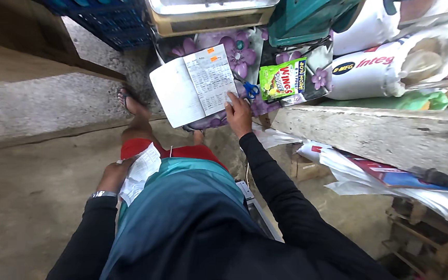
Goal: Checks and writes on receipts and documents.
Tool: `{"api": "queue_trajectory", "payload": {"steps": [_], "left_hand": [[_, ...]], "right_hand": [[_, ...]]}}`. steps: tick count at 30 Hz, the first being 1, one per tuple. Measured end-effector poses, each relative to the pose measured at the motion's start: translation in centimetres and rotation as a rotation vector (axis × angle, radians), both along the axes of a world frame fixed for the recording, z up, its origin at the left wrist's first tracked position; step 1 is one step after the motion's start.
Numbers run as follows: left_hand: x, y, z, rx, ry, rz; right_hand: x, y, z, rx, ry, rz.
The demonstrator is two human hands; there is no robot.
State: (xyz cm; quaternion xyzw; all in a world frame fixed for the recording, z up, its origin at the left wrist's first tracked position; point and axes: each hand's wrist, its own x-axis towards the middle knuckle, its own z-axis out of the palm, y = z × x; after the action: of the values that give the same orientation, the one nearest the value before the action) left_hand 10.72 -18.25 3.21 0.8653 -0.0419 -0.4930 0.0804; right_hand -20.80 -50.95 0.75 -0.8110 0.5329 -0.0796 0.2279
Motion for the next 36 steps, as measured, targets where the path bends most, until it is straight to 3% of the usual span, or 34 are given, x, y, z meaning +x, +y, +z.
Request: {"api": "queue_trajectory", "payload": {"steps": [5,36], "left_hand": [[0.0,0.1,-0.1,-0.002,-0.012,0.003],[-0.1,0.5,0.4,-0.006,-0.010,-0.006]], "right_hand": [[-1.4,1.0,-1.0,-0.103,-0.045,0.116],[-0.2,1.0,-0.5,-0.068,0.085,0.079]]}}
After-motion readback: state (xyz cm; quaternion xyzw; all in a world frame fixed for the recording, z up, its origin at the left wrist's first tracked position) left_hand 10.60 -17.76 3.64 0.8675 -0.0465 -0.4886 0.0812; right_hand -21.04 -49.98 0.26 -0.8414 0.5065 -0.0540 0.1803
